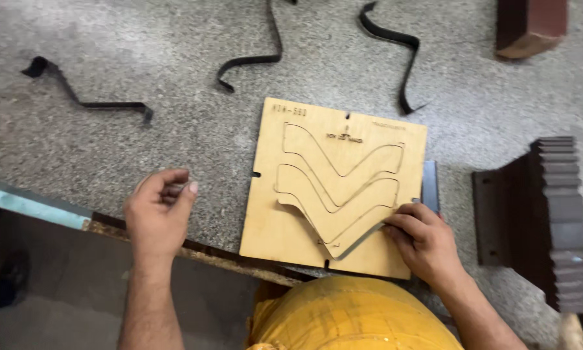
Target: The person bends a flat metal strip into a zigzag shape using a wooden template, a manual bending machine, and a hammer. They repeatedly check the metal against the template and adjust the bends with the tools.
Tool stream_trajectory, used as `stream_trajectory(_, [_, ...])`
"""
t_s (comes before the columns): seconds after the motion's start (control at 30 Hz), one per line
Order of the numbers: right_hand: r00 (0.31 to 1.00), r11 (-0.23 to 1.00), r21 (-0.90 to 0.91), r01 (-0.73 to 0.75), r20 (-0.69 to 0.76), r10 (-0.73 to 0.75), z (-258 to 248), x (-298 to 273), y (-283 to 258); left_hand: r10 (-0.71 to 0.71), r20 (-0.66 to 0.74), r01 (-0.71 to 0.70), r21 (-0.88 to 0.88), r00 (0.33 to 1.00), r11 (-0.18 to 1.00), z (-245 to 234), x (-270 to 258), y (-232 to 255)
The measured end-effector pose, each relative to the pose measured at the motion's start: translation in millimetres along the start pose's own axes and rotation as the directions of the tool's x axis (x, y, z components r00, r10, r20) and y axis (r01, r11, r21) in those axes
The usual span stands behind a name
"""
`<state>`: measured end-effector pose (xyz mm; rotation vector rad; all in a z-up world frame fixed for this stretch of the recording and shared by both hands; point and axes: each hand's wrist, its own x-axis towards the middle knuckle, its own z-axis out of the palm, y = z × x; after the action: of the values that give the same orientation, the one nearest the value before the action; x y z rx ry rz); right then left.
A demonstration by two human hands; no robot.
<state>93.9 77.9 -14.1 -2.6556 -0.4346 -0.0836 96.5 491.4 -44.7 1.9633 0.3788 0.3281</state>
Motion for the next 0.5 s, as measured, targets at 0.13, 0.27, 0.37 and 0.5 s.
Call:
stream_trajectory(0.13, [0.989,0.983,0.141,-0.121,-0.069,0.132,3.2,0.0,11.1,0.043,0.099,-0.048,0.049,0.994,0.998,13.1,-15.0,3.5])
stream_trajectory(0.27, [0.957,0.957,0.216,-0.191,-0.177,0.231,-4.4,-2.9,9.8,0.061,0.166,-0.075,0.078,0.984,0.994,26.0,-23.8,12.0])
stream_trajectory(0.37, [0.939,0.962,0.219,-0.164,-0.265,0.221,-10.4,11.7,5.9,0.008,0.189,-0.03,0.113,0.982,0.993,29.1,-19.5,17.3])
stream_trajectory(0.5, [0.922,0.962,0.227,-0.15,-0.318,0.219,-11.2,40.3,4.2,0.037,0.206,-0.064,0.128,0.978,0.99,29.2,-8.5,17.1])
